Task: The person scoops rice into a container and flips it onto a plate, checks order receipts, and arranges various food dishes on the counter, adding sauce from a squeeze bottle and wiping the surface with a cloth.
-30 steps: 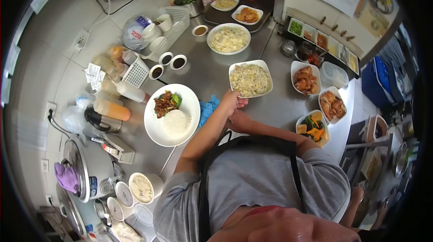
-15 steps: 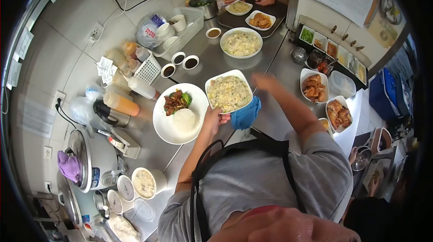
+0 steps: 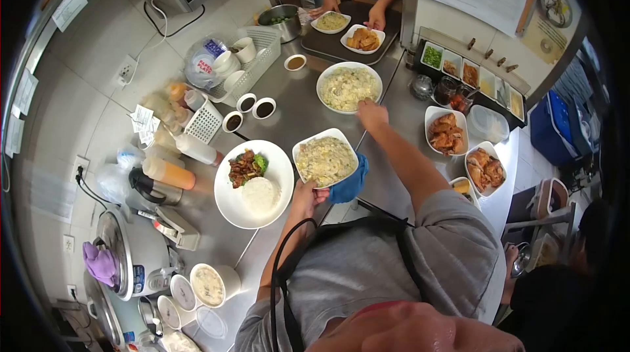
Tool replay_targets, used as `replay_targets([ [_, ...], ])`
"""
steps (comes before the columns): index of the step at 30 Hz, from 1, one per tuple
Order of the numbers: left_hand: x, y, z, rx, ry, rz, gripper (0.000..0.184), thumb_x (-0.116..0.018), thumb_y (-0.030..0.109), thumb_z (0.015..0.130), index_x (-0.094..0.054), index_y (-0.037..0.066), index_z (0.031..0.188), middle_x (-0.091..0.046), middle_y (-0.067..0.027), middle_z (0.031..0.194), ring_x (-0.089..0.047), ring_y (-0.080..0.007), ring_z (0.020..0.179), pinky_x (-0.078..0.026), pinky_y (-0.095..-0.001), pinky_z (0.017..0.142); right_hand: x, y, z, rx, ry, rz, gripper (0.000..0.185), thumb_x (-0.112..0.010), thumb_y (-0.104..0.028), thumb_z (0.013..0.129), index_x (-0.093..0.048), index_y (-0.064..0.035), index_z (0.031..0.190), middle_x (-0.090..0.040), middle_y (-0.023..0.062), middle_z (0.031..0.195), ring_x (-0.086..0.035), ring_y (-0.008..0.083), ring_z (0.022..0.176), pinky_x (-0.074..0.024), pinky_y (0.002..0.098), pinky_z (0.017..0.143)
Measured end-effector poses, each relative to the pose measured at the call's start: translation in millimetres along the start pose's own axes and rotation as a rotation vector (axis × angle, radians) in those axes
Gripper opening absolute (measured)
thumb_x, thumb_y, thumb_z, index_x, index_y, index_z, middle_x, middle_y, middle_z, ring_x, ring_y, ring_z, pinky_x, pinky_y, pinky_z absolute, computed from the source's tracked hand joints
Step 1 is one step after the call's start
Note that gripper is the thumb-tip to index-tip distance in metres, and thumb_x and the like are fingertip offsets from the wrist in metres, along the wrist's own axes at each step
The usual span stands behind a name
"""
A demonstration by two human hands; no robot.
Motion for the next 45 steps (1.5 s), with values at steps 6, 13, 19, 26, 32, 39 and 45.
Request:
replay_targets([
  [6,4.4,4.1,6.7,-0.004,-0.028,0.015,0.025,-0.034,0.008,0.076,-0.039,0.000,0.099,-0.056,-0.0131,0.071,-0.055,-0.0165,0.053,-0.046,-0.0240,0.045,4.5,34.8,-14.3,-0.060,-0.139,-0.186,0.021,-0.044,-0.019,0.077,-0.055,-0.0071,0.090,-0.059,0.0094,0.083,-0.058,0.0260,0.079,-0.0450,0.0398,0.064],
  [13,0.5,3.5,11.3,-0.036,-0.022,-0.048,0.024,-0.035,0.008,0.074,-0.046,0.000,0.093,-0.057,-0.0101,0.069,-0.055,-0.0130,0.051,-0.044,-0.0209,0.042,125.4,-11.9,46.7,-0.107,-0.060,-0.039,0.021,-0.043,-0.015,0.073,-0.062,-0.0065,0.079,-0.059,0.0143,0.087,-0.057,0.0279,0.083,-0.0457,0.0388,0.068],
  [19,4.9,3.8,18.6,-0.095,0.023,0.016,0.027,-0.034,0.006,0.074,-0.040,0.002,0.099,-0.056,-0.0108,0.072,-0.054,-0.0148,0.052,-0.045,-0.0230,0.045,-10.5,-23.0,-92.8,-0.147,-0.871,0.397,0.024,-0.055,-0.022,0.067,-0.058,-0.0016,0.079,-0.060,0.0086,0.074,-0.059,0.0181,0.061,-0.0481,0.0318,0.052],
  [26,7.3,7.9,17.2,-0.094,-0.044,0.215,0.024,-0.035,0.009,0.074,-0.040,0.001,0.097,-0.055,-0.0096,0.070,-0.053,-0.0131,0.052,-0.043,-0.0230,0.045,53.3,26.4,-115.1,0.061,-0.397,0.473,0.024,-0.060,-0.024,0.063,-0.055,-0.0035,0.074,-0.056,0.0122,0.069,-0.055,0.0243,0.060,-0.0432,0.0347,0.056],
  [32,-3.1,-0.7,4.7,-0.066,-0.059,0.303,0.026,-0.038,0.011,0.074,-0.038,0.000,0.098,-0.056,-0.0107,0.072,-0.054,-0.0136,0.049,-0.042,-0.0214,0.043,37.1,28.8,-99.2,0.062,-0.138,0.313,0.015,-0.057,-0.019,0.062,-0.058,-0.0077,0.073,-0.058,0.0108,0.072,-0.055,0.0271,0.069,-0.0437,0.0361,0.060],
  [39,-3.4,-21.5,3.6,-0.024,-0.141,0.305,0.026,-0.039,0.010,0.075,-0.039,0.000,0.098,-0.056,-0.0097,0.070,-0.054,-0.0136,0.048,-0.040,-0.0210,0.038,-3.8,-6.4,-99.4,0.084,0.041,0.522,0.013,-0.056,-0.016,0.067,-0.056,-0.0102,0.079,-0.053,0.0121,0.082,-0.052,0.0298,0.077,-0.0423,0.0388,0.067],
  [45,-8.7,-5.1,-5.0,-0.074,-0.132,0.363,0.025,-0.040,0.013,0.073,-0.049,-0.002,0.091,-0.056,-0.0101,0.065,-0.054,-0.0130,0.045,-0.040,-0.0205,0.037,-14.3,-22.5,-96.1,0.011,-0.050,0.201,0.018,-0.044,-0.013,0.074,-0.046,-0.0048,0.090,-0.052,0.0151,0.088,-0.054,0.0337,0.078,-0.0446,0.0413,0.065],
])
Point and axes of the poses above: each hand's wrist, its own z-axis towards the middle knuckle, its own x-axis out of the back of the hand, y = z × x, the point moved 4 cm from there along z, towards the middle knuckle
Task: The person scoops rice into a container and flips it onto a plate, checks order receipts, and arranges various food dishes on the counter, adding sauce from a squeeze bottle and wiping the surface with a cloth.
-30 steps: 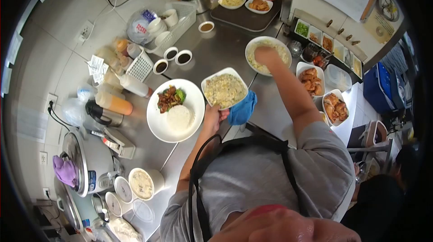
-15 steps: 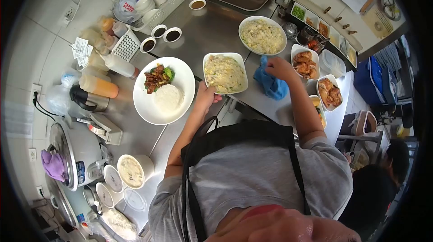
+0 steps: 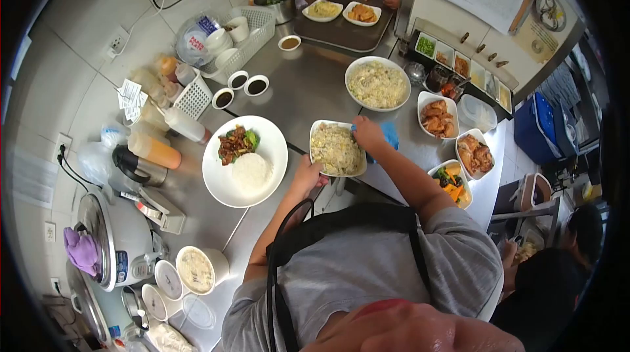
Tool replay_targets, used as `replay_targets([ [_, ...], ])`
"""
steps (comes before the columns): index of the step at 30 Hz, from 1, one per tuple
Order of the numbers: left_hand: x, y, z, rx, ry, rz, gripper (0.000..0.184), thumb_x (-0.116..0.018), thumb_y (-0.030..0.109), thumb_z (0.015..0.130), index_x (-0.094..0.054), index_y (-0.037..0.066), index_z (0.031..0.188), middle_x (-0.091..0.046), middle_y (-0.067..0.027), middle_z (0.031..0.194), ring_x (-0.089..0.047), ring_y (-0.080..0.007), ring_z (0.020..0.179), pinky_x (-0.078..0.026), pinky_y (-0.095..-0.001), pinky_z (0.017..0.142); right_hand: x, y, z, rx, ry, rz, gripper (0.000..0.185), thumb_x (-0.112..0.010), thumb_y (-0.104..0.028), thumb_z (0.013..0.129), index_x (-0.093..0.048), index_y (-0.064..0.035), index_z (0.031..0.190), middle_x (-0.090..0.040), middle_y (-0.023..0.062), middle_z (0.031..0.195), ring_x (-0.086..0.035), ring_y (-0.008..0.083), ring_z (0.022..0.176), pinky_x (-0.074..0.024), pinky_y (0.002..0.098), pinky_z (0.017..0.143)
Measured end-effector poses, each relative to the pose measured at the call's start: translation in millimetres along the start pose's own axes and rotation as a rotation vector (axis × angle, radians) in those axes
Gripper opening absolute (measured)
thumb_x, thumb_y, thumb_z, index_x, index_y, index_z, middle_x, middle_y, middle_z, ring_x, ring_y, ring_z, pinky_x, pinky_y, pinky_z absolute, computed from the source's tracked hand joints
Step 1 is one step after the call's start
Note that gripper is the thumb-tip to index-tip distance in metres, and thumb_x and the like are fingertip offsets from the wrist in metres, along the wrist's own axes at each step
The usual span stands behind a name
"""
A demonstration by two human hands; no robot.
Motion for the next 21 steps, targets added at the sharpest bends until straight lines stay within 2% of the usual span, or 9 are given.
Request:
replay_targets([
  [2,1.8,-3.4,4.9,0.002,-0.061,0.011,0.025,-0.040,0.014,0.073,-0.049,-0.002,0.091,-0.056,-0.0101,0.064,-0.054,-0.0132,0.045,-0.041,-0.0206,0.038,0.7,-3.9,-2.2,0.004,-0.064,-0.086,0.017,-0.042,-0.012,0.075,-0.045,-0.0023,0.089,-0.052,0.0163,0.088,-0.054,0.0335,0.078,-0.0453,0.0410,0.065],
  [5,1.7,-3.0,4.3,0.016,-0.034,0.014,0.025,-0.040,0.015,0.073,-0.049,-0.002,0.090,-0.057,-0.0106,0.065,-0.054,-0.0133,0.045,-0.041,-0.0210,0.038,-12.0,9.2,3.9,0.028,-0.035,-0.035,0.019,-0.049,-0.016,0.074,-0.045,-0.0030,0.088,-0.051,0.0160,0.088,-0.053,0.0336,0.079,-0.0442,0.0414,0.066],
  [8,2.9,-17.0,16.8,0.060,-0.046,0.038,0.029,-0.041,0.016,0.074,-0.043,0.001,0.099,-0.057,-0.0104,0.070,-0.054,-0.0140,0.048,-0.042,-0.0215,0.040,-7.4,21.5,2.8,0.035,0.152,0.125,0.017,-0.047,-0.013,0.074,-0.051,-0.0032,0.088,-0.053,0.0164,0.091,-0.052,0.0331,0.082,-0.0424,0.0422,0.070],
  [10,5.6,-17.7,17.5,0.088,-0.049,-0.013,0.029,-0.041,0.015,0.075,-0.042,0.003,0.101,-0.057,-0.0099,0.070,-0.054,-0.0141,0.048,-0.042,-0.0218,0.040,-6.9,44.5,2.9,-0.142,0.243,0.278,0.018,-0.047,-0.013,0.073,-0.053,-0.0032,0.087,-0.053,0.0169,0.091,-0.052,0.0327,0.084,-0.0414,0.0417,0.073],
  [12,9.8,-30.7,20.0,0.151,-0.012,-0.125,0.025,-0.039,0.012,0.075,-0.045,0.003,0.098,-0.056,-0.0094,0.068,-0.054,-0.0138,0.047,-0.042,-0.0215,0.040,-10.6,65.5,5.8,-0.224,0.234,0.200,0.022,-0.049,-0.016,0.073,-0.054,-0.0042,0.092,-0.054,0.0173,0.092,-0.052,0.0330,0.084,-0.0417,0.0403,0.073],
  [15,12.5,-55.2,36.3,0.011,-0.016,-0.192,0.021,-0.038,0.012,0.076,-0.047,0.004,0.093,-0.056,-0.0094,0.069,-0.054,-0.0139,0.049,-0.042,-0.0209,0.040,5.4,51.2,-13.8,-0.063,0.269,0.133,0.034,-0.054,-0.020,0.071,-0.049,-0.0088,0.103,-0.052,0.0152,0.097,-0.051,0.0319,0.085,-0.0415,0.0401,0.073],
  [17,-7.4,-45.0,22.3,0.038,0.124,-0.382,0.019,-0.039,0.018,0.080,-0.048,0.004,0.089,-0.056,-0.0098,0.069,-0.055,-0.0141,0.050,-0.041,-0.0204,0.039,16.5,19.4,-35.5,-0.069,0.226,0.041,0.040,-0.055,-0.021,0.070,-0.047,-0.0103,0.108,-0.051,0.0130,0.099,-0.049,0.0313,0.089,-0.0401,0.0408,0.076],
  [19,-23.7,-55.0,26.7,0.043,0.030,-0.414,0.026,-0.035,0.020,0.084,-0.041,0.001,0.100,-0.055,-0.0107,0.077,-0.055,-0.0162,0.058,-0.045,-0.0228,0.047,14.9,7.0,-48.7,0.059,0.293,-0.054,0.041,-0.055,-0.021,0.070,-0.046,-0.0112,0.109,-0.050,0.0117,0.101,-0.047,0.0306,0.093,-0.0389,0.0415,0.076],
  [21,-33.4,-48.5,16.1,0.146,0.002,-0.355,0.031,-0.035,0.028,0.085,-0.039,0.002,0.101,-0.054,-0.0112,0.077,-0.056,-0.0173,0.059,-0.045,-0.0232,0.047,9.8,17.4,-45.8,0.066,0.180,-0.029,0.040,-0.054,-0.020,0.071,-0.045,-0.0104,0.109,-0.051,0.0129,0.101,-0.048,0.0316,0.092,-0.0392,0.0411,0.077],
])
Point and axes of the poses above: each hand's wrist, its own z-axis towards the middle knuckle, its own x-axis out of the back of the hand, y = z × x, the point moved 4 cm from there along z, towards the middle knuckle
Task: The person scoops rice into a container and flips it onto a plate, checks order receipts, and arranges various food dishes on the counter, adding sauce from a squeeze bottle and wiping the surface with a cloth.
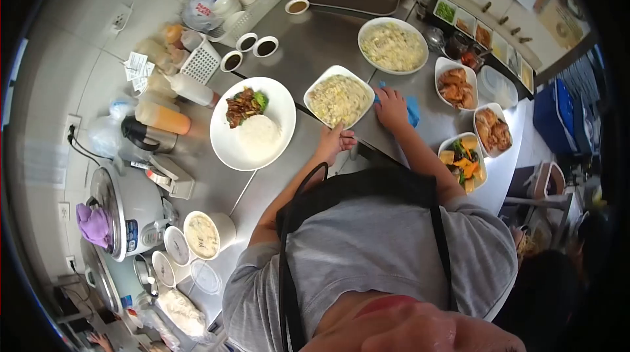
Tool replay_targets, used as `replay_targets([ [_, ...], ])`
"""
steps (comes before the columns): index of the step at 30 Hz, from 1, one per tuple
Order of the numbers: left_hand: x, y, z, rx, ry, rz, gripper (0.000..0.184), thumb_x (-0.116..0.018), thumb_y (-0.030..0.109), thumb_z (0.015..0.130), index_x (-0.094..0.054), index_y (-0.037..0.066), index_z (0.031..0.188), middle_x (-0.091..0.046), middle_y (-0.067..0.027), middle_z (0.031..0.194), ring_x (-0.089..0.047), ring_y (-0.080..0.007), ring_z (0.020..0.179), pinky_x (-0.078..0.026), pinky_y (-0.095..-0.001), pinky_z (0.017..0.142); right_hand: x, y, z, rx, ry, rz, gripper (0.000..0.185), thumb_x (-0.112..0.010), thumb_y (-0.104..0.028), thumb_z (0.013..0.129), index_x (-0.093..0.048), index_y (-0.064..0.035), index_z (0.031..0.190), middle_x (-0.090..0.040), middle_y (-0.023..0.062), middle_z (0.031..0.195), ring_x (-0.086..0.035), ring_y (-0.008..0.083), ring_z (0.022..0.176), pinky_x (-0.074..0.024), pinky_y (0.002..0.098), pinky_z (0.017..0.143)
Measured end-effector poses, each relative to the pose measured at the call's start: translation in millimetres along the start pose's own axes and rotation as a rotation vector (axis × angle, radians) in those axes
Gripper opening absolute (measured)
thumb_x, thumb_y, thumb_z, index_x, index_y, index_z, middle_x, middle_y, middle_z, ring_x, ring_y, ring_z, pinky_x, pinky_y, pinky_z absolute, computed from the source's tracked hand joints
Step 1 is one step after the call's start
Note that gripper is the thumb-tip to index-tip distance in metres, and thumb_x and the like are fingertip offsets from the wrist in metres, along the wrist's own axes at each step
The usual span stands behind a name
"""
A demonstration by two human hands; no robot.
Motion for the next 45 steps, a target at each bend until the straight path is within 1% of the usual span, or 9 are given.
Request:
replay_targets([
  [13,33.3,53.9,43.0,-0.047,0.106,0.200,0.037,-0.022,0.032,0.088,-0.040,0.002,0.101,-0.057,-0.0101,0.068,-0.054,-0.0136,0.044,-0.043,-0.0207,0.036,-36.1,20.1,36.1,-0.236,0.007,0.600,0.028,-0.046,-0.019,0.076,-0.051,0.0005,0.096,-0.053,0.0224,0.093,-0.050,0.0365,0.088,-0.0400,0.0382,0.076],
  [15,36.4,50.5,43.8,-0.084,0.108,0.182,0.034,-0.025,0.029,0.088,-0.039,0.002,0.103,-0.056,-0.0104,0.068,-0.054,-0.0135,0.044,-0.043,-0.0195,0.035,-56.9,29.2,33.4,-0.220,-0.027,0.631,0.026,-0.045,-0.018,0.078,-0.053,-0.0004,0.096,-0.058,0.0163,0.087,-0.055,0.0260,0.083,-0.0418,0.0326,0.072],
  [22,28.5,50.7,5.6,-0.188,0.084,0.153,0.036,-0.029,0.028,0.087,-0.046,-0.003,0.093,-0.057,-0.0123,0.065,-0.053,-0.0148,0.042,-0.043,-0.0217,0.034,-43.1,10.5,29.7,-0.578,-0.157,1.949,0.030,-0.043,-0.011,0.083,-0.047,-0.0003,0.110,-0.054,0.0107,0.102,-0.054,0.0190,0.088,-0.0440,0.0309,0.077],
  [28,4.5,73.3,-8.4,-0.109,-0.011,0.177,0.035,-0.026,0.028,0.088,-0.043,-0.001,0.096,-0.055,-0.0103,0.061,-0.051,-0.0155,0.039,-0.043,-0.0233,0.034,0.5,-76.9,25.2,-0.368,-0.970,2.454,0.029,-0.043,-0.016,0.083,-0.050,-0.0022,0.107,-0.054,0.0133,0.102,-0.054,0.0233,0.091,-0.0442,0.0339,0.079],
  [33,-1.8,81.5,-12.8,-0.163,-0.033,0.126,0.029,-0.023,0.023,0.087,-0.035,0.006,0.107,-0.053,-0.0081,0.060,-0.049,-0.0127,0.037,-0.042,-0.0213,0.032,-37.1,-70.4,1.3,-0.439,-0.968,2.156,0.030,-0.042,-0.018,0.083,-0.050,-0.0006,0.106,-0.054,0.0150,0.102,-0.054,0.0251,0.091,-0.0434,0.0336,0.079],
  [36,10.5,69.8,3.9,-0.192,0.039,0.040,0.029,-0.025,0.022,0.085,-0.034,0.007,0.108,-0.054,-0.0091,0.059,-0.050,-0.0133,0.038,-0.041,-0.0210,0.031,-66.1,-5.9,-2.5,-0.248,-0.800,1.401,0.031,-0.042,-0.019,0.083,-0.051,0.0004,0.105,-0.054,0.0161,0.102,-0.054,0.0262,0.091,-0.0430,0.0334,0.080],
  [38,16.1,71.4,10.3,-0.246,0.112,0.064,0.028,-0.025,0.021,0.085,-0.033,0.006,0.107,-0.054,-0.0092,0.060,-0.051,-0.0134,0.038,-0.040,-0.0210,0.031,-109.4,64.2,15.7,0.268,-0.379,0.552,0.029,-0.045,-0.018,0.081,-0.052,0.0007,0.101,-0.052,0.0191,0.104,-0.053,0.0302,0.091,-0.0419,0.0334,0.079],
  [41,22.4,69.9,23.1,-0.287,0.185,0.107,0.031,-0.024,0.022,0.086,-0.029,0.006,0.112,-0.054,-0.0106,0.067,-0.051,-0.0142,0.042,-0.042,-0.0220,0.034,3.8,37.8,16.7,-0.248,-0.065,0.695,0.027,-0.048,-0.016,0.077,-0.053,-0.0008,0.099,-0.052,0.0208,0.101,-0.051,0.0329,0.089,-0.0391,0.0343,0.080],
  [45,18.5,59.3,31.5,-0.318,0.216,0.015,0.032,-0.025,0.023,0.086,-0.024,0.006,0.113,-0.054,-0.0110,0.070,-0.053,-0.0147,0.044,-0.043,-0.0229,0.036,18.9,23.1,4.9,-0.129,-0.033,0.233,0.035,-0.051,-0.019,0.073,-0.049,-0.0060,0.106,-0.050,0.0180,0.103,-0.044,0.0338,0.097,-0.0336,0.0423,0.082],
])
Point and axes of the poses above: each hand's wrist, its own z-axis towards the middle knuckle, its own x-axis out of the back of the hand, y = z × x, the point moved 4 cm from there along z, towards the middle knuckle
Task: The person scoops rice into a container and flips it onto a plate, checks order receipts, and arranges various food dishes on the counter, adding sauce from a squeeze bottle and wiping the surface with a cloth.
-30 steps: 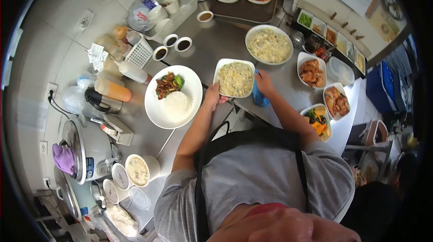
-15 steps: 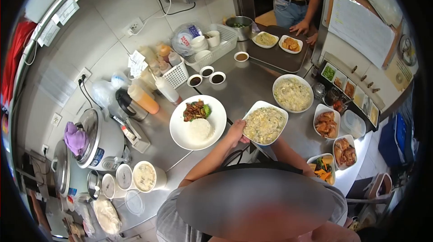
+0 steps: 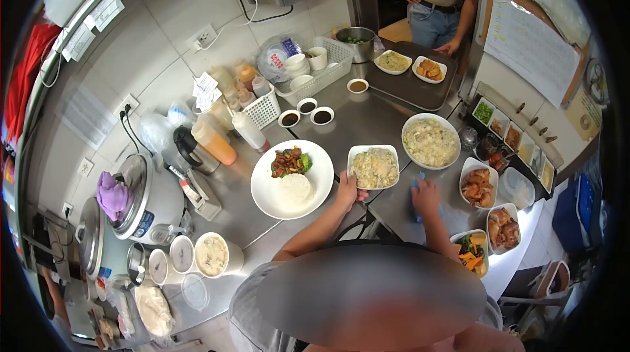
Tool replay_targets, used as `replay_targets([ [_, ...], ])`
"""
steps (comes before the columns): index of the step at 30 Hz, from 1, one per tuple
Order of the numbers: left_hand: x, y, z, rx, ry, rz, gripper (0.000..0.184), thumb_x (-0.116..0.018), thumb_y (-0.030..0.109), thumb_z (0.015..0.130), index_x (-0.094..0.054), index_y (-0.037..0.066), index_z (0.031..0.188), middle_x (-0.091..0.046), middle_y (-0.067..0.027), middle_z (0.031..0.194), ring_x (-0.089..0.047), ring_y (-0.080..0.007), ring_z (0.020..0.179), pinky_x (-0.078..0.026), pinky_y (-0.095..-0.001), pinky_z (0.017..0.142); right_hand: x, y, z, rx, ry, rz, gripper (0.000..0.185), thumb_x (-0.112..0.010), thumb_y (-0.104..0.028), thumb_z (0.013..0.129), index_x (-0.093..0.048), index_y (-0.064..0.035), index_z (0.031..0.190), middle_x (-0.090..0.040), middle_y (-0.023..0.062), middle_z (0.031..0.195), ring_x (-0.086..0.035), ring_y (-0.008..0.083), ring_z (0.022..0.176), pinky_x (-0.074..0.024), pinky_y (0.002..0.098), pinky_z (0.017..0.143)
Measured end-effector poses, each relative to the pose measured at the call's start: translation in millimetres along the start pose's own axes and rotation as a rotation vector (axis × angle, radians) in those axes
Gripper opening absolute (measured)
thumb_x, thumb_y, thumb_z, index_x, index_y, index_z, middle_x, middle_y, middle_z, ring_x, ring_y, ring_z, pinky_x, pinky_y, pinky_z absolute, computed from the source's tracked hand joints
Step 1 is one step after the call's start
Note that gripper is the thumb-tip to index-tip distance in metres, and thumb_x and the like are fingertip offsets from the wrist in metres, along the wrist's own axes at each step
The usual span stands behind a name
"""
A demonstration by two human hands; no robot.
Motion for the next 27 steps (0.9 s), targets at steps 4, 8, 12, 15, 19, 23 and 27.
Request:
replay_targets([
  [4,1.0,-18.2,8.2,0.043,0.008,-0.083,0.030,-0.027,0.024,0.087,-0.022,0.007,0.111,-0.054,-0.0124,0.075,-0.055,-0.0168,0.049,-0.045,-0.0250,0.039,-10.8,-11.7,-24.4,0.041,0.042,-0.298,0.046,-0.053,-0.022,0.071,-0.042,-0.0097,0.113,-0.047,0.0146,0.107,-0.038,0.0331,0.103,-0.0298,0.0487,0.082],
  [8,2.2,-24.3,11.4,0.152,0.011,-0.225,0.032,-0.030,0.024,0.085,-0.020,0.007,0.111,-0.054,-0.0159,0.082,-0.058,-0.0212,0.055,-0.048,-0.0279,0.043,-16.6,14.6,-2.3,-0.225,0.057,0.007,0.050,-0.056,-0.023,0.071,-0.039,-0.0053,0.115,-0.047,0.0166,0.105,-0.043,0.0292,0.098,-0.0343,0.0443,0.079],
  [12,-2.9,-29.7,16.7,0.152,0.035,-0.326,0.032,-0.034,0.021,0.084,-0.020,0.008,0.109,-0.052,-0.0199,0.089,-0.058,-0.0267,0.060,-0.049,-0.0320,0.045,-27.8,49.6,48.0,-0.649,0.066,0.936,0.040,-0.048,-0.028,0.079,-0.043,0.0049,0.101,-0.053,0.0159,0.096,-0.054,0.0213,0.082,-0.0434,0.0281,0.062],
  [15,-18.6,-20.9,34.1,0.072,-0.001,-0.424,0.028,-0.033,0.012,0.082,-0.034,-0.005,0.105,-0.053,-0.0217,0.089,-0.058,-0.0299,0.066,-0.051,-0.0352,0.054,-52.4,82.0,68.9,-0.848,-0.117,1.302,0.034,-0.039,-0.031,0.081,-0.046,-0.0002,0.094,-0.057,0.0130,0.076,-0.056,0.0193,0.060,-0.0413,0.0269,0.046],
  [19,-31.8,-20.4,80.8,0.106,0.038,-0.412,0.031,-0.029,0.010,0.081,-0.021,0.012,0.111,-0.048,-0.0180,0.097,-0.057,-0.0288,0.068,-0.049,-0.0375,0.056,-38.0,66.3,68.8,-0.865,-0.039,1.214,0.024,-0.038,-0.024,0.081,-0.046,-0.0028,0.090,-0.057,0.0105,0.076,-0.056,0.0163,0.059,-0.0406,0.0261,0.044],
  [23,-51.1,-4.5,122.3,0.090,0.107,-0.438,0.036,-0.030,0.006,0.079,-0.018,0.014,0.111,-0.046,-0.0180,0.098,-0.056,-0.0281,0.070,-0.048,-0.0382,0.058,-32.1,59.3,57.2,-0.884,-0.037,1.118,0.021,-0.037,-0.019,0.081,-0.047,-0.0040,0.091,-0.057,0.0085,0.070,-0.055,0.0141,0.054,-0.0399,0.0235,0.043],
  [27,-66.4,-2.6,166.0,0.102,0.138,-0.438,0.039,-0.031,0.004,0.077,-0.017,0.015,0.113,-0.045,-0.0175,0.099,-0.056,-0.0286,0.073,-0.047,-0.0384,0.059,-34.7,54.6,49.4,-0.850,-0.095,1.068,0.021,-0.037,-0.019,0.080,-0.047,-0.0034,0.090,-0.058,0.0082,0.068,-0.055,0.0139,0.052,-0.0411,0.0240,0.043],
])
Point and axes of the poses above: each hand's wrist, its own z-axis towards the middle knuckle, its own x-axis out of the back of the hand, y = z × x, the point moved 4 cm from there along z, towards the middle knuckle
